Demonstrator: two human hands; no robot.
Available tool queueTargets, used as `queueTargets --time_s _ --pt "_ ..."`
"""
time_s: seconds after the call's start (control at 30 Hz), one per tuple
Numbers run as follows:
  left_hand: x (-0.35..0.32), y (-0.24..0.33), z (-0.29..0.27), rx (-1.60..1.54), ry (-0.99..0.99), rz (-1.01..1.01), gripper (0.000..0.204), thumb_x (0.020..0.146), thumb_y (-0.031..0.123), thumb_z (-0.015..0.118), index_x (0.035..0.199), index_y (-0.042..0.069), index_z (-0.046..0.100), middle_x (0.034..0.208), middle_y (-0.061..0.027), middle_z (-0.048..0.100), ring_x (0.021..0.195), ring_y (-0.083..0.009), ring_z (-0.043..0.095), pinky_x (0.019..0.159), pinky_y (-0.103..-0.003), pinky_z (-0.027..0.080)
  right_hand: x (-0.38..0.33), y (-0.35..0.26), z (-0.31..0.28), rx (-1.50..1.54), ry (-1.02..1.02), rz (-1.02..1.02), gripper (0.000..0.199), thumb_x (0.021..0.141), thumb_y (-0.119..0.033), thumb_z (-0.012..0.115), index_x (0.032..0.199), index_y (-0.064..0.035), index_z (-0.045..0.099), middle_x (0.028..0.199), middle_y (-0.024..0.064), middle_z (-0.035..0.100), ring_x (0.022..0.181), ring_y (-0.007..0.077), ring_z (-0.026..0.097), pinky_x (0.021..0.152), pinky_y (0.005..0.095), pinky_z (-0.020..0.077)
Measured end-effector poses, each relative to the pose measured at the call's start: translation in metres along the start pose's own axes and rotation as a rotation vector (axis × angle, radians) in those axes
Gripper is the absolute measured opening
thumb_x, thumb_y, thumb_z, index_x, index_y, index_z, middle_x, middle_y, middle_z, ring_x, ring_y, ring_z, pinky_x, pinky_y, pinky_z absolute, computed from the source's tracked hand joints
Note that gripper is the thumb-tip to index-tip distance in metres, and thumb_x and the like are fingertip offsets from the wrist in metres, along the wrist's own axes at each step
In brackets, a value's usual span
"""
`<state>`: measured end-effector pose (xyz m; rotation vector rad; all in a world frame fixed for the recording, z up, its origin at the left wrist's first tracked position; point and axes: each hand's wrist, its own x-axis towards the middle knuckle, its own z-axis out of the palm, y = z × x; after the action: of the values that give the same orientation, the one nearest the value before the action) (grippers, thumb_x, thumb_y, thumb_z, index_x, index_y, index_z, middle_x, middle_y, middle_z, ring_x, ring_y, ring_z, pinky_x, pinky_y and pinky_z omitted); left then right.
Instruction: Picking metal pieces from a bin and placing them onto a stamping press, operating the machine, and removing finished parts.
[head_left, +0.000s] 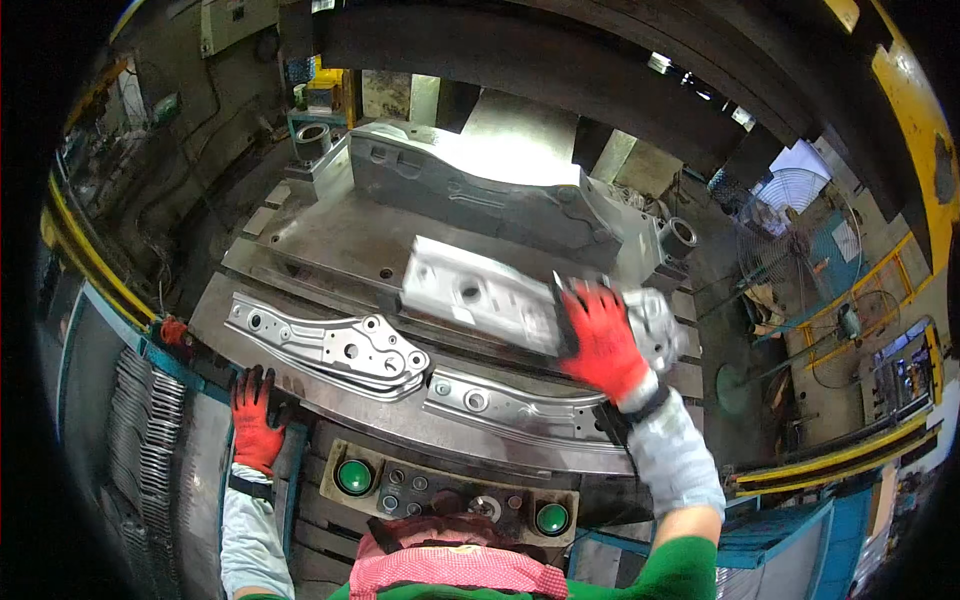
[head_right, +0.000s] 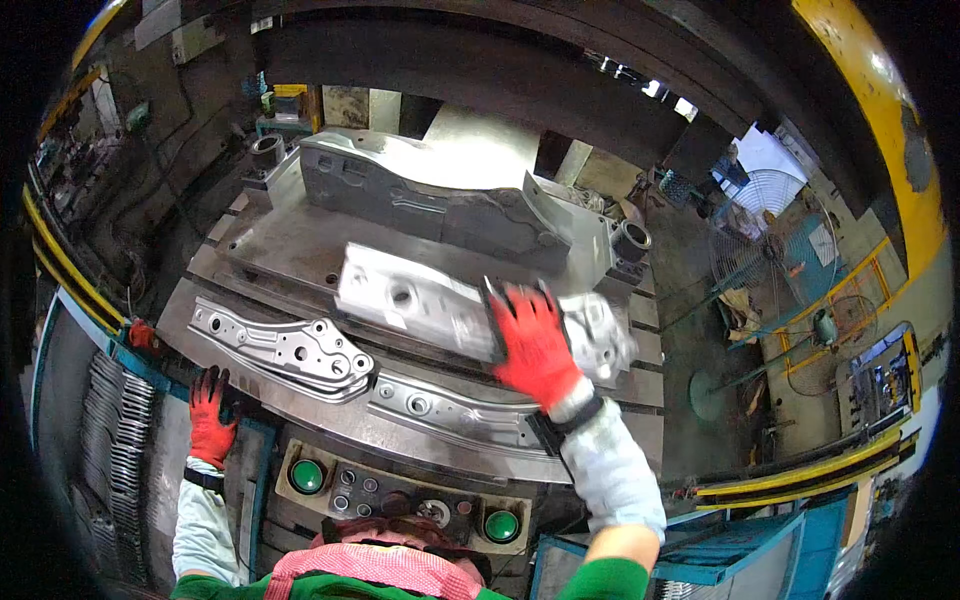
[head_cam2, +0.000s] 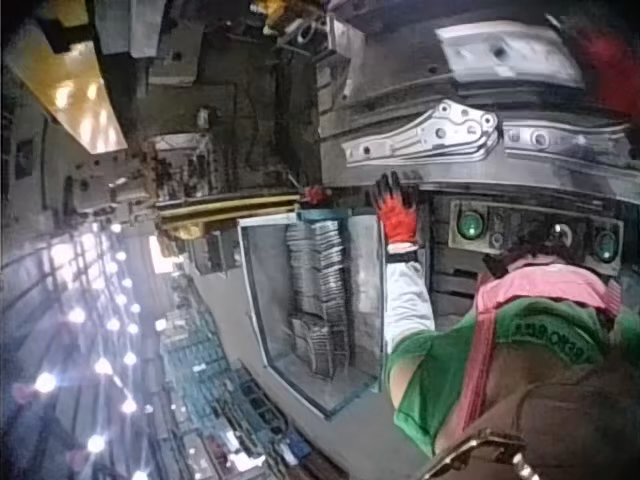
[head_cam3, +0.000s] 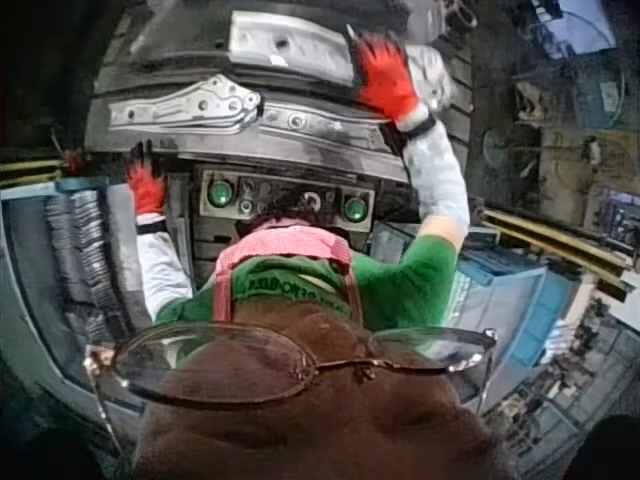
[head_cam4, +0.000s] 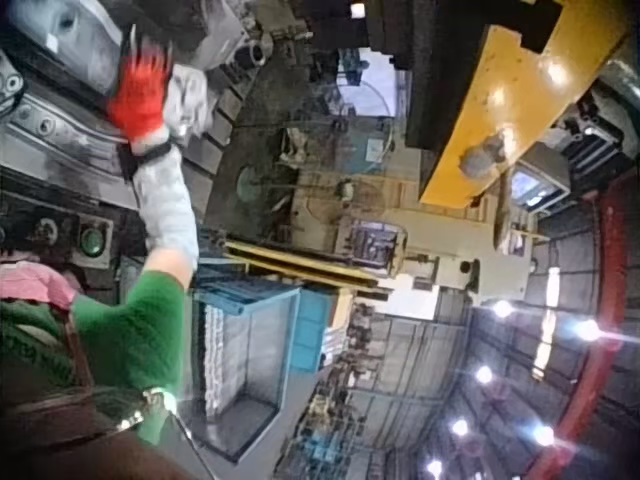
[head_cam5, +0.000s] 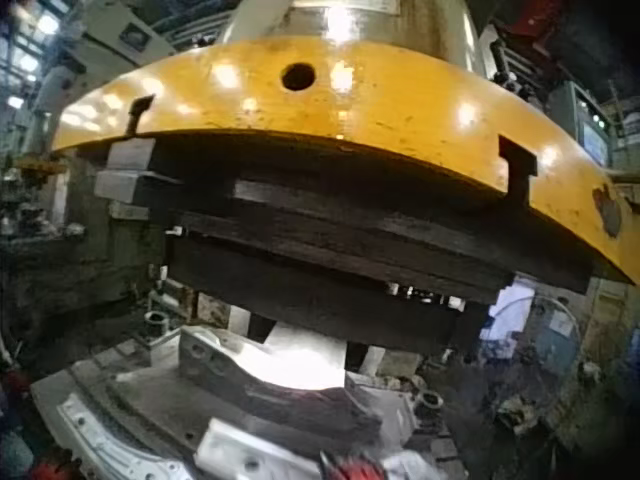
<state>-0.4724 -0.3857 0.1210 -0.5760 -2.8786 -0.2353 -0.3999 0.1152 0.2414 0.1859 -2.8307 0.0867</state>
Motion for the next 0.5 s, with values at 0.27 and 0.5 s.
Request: queueTargets --time_s 0.27,0.5 --pt "-0.027 0.004 0.023 -0.074 -0.016 0.003 0.065 0.074 0.033 0.062 0.13 0.009 0.041 0.134 -0.0179 0.036 0.127 -0.0381 0.028 0.106 -0.052 0.019 0.18 0.016 0.058 -0.385 0.274 0.046 0.102 0.054 -0.046 0.075 0.137 -0.0116 0.029 0.129 0.0109 0.038 0.122 0.0286 0.032 0.106 0.0496 0.0149" --pt "-0.144 -0.025 0.073 -0.024 -0.27 -0.232 0.059 0.074 0.032 0.063 0.124 0.006 0.045 0.131 -0.0196 0.039 0.124 -0.0408 0.031 0.104 -0.053 0.023 0.21 0.007 0.097 -0.333 0.227 -0.01 0.102 0.056 -0.041 0.076 0.14 -0.0139 0.023 0.137 0.0131 0.032 0.126 0.0327 0.03 0.107 0.0577 0.009"
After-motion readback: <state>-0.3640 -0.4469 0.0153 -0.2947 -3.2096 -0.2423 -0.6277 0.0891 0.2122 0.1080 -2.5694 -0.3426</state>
